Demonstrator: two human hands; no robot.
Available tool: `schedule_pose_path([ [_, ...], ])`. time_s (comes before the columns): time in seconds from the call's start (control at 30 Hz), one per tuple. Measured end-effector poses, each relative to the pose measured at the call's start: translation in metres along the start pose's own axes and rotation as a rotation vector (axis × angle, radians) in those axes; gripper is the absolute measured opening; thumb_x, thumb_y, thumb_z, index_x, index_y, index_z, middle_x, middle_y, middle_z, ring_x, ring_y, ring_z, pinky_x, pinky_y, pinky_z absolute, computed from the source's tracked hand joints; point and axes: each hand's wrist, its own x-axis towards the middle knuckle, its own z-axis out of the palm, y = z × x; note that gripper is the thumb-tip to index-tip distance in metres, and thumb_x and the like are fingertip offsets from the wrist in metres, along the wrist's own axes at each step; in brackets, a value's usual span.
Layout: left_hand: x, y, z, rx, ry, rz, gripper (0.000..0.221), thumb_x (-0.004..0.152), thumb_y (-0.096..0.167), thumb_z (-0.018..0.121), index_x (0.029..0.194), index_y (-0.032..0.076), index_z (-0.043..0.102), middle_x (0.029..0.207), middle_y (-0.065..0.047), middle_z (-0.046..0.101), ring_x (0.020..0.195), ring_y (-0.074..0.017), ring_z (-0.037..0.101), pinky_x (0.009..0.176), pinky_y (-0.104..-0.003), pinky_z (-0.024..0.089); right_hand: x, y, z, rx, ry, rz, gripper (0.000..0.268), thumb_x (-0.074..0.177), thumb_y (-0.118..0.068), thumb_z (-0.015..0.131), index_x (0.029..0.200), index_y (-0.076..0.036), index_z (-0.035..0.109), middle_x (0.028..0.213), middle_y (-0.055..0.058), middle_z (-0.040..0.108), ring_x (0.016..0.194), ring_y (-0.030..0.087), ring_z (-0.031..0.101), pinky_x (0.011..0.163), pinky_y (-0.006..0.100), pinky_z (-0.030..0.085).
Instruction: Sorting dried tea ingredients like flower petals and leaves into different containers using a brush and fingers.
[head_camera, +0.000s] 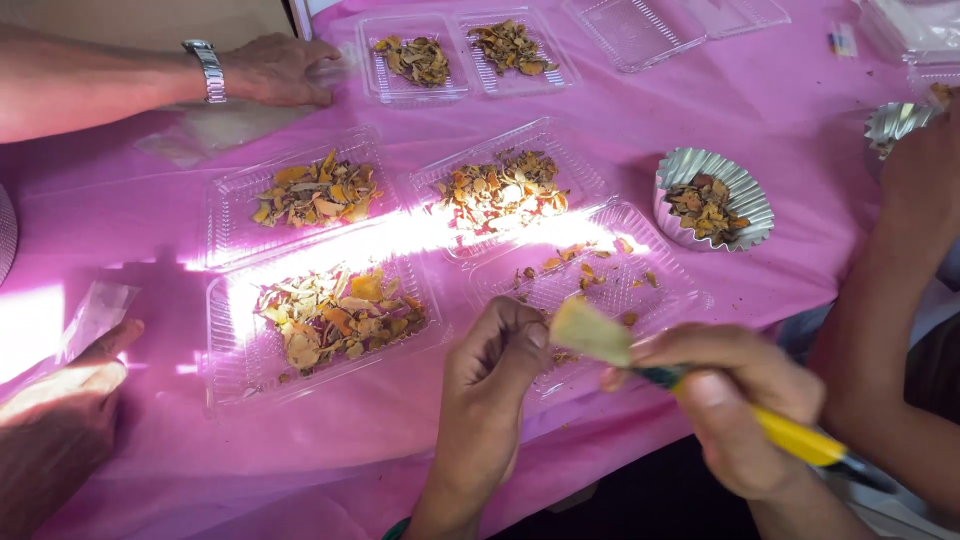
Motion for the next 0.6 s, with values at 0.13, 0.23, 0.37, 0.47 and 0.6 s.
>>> schedule_pose_path([
  [0.13,-0.004,-0.001,0.0,0.052,0.003,-0.023,0.018,0.101,0.016,0.06,0.084,0.011,0.056,0.072,0.005,0.04,0.067,-0.0079,0.033,0.062,-0.026,0.028,0.014,0.002,0.0,-0.306,0.045,0.042,0.029,0.105,-0.016,0.045,0.106,0.003,0.067,0.096,0.013,0.076,0.082,0.019,0.08,0.077,0.024,0.061],
  [0.23,-0.004,0.001,0.0,0.08,0.004,-0.023,0.019,0.101,0.015,0.059,0.083,0.012,0.054,0.074,0.005,0.038,0.068,-0.0077,0.032,0.061,-0.025,0.027,0.006,0.011,-0.002,0.219,0.272,0.071,0.026,0.106,-0.016,0.052,0.113,0.008,0.055,0.099,0.021,0.068,0.083,0.033,0.079,0.082,0.035,0.067],
  [0.37,-0.006,0.008,0.004,0.187,0.009,-0.072,0.017,0.101,0.012,0.057,0.083,0.011,0.057,0.074,0.005,0.044,0.068,-0.0071,0.036,0.061,-0.026,0.029,0.004,0.004,0.005,0.321,0.104,0.087,0.025,0.103,-0.014,0.055,0.107,0.01,0.064,0.095,0.02,0.071,0.076,0.031,0.078,0.073,0.037,0.068],
  [0.47,-0.011,0.009,0.006,0.257,-0.029,-0.098,0.018,0.102,0.012,0.057,0.084,0.011,0.056,0.069,0.006,0.039,0.061,-0.0047,0.031,0.053,-0.025,0.025,0.019,-0.007,0.005,-0.038,0.158,0.108,0.026,0.105,-0.015,0.05,0.111,0.005,0.067,0.102,0.016,0.071,0.09,0.021,0.072,0.085,0.027,0.058],
  [0.6,-0.012,0.007,0.008,0.369,-0.08,-0.056,0.013,0.104,0.011,0.059,0.09,0.009,0.06,0.068,0.006,0.037,0.057,-0.0049,0.029,0.05,-0.026,0.026,0.028,-0.01,0.007,-0.125,-0.103,0.185,0.019,0.095,-0.018,0.066,0.106,-0.01,0.08,0.097,0.004,0.066,0.089,0.012,0.065,0.086,0.021,0.05],
])
